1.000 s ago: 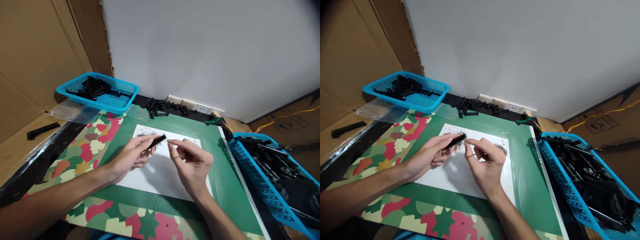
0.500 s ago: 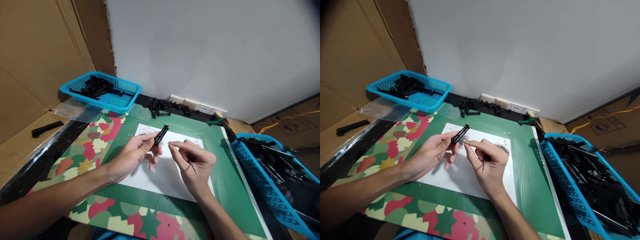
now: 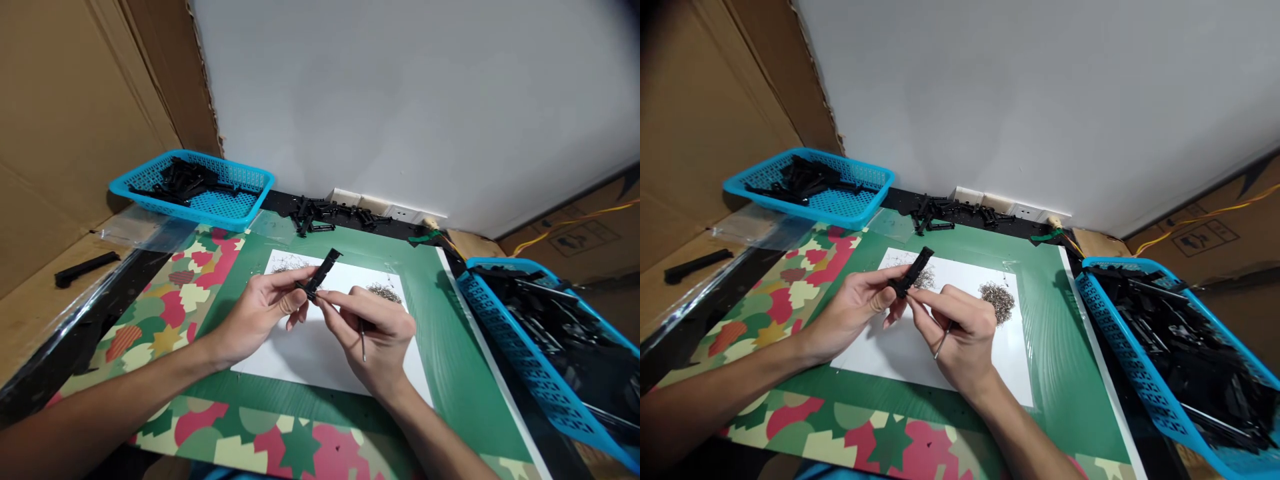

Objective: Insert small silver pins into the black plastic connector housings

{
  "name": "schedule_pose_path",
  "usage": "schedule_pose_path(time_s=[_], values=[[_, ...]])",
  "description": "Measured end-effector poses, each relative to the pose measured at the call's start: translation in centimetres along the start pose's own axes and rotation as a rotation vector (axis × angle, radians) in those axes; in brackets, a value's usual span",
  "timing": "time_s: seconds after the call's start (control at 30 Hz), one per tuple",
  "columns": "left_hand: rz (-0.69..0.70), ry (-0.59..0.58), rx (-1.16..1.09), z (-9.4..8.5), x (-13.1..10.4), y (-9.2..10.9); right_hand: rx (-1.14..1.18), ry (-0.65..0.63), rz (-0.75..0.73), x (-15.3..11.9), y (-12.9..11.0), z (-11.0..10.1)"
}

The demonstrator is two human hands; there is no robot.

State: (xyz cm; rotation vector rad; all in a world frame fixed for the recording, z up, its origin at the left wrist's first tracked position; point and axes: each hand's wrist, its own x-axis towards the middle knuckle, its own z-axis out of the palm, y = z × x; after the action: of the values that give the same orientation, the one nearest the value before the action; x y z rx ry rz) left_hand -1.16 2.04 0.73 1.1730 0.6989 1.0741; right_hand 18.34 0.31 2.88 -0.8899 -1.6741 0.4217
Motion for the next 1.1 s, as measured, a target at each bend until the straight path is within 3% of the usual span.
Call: schedule_pose_path(time_s=[0.27, 0.53, 0.8, 1.1], values=[[-0.017, 0.110, 0.069, 0.3, -0.1, 0.4, -0.012, -0.079, 0.065, 0.1, 0.0, -0.1], [-0.059, 0.097, 0.130, 0.3, -0.1, 0.5, 0.008, -0.169, 0.033, 0.8, 0.6, -0.9], [-0.120, 0.106, 0.079, 0.3, -0.3, 0.2, 0.016, -0.192, 0.101, 0.7, 0.7, -1.2], [-0.252, -0.020, -0.005, 0.4, -0.3, 0.6, -0.088, -0.197, -0.182, 0.5, 1.9, -1.9]])
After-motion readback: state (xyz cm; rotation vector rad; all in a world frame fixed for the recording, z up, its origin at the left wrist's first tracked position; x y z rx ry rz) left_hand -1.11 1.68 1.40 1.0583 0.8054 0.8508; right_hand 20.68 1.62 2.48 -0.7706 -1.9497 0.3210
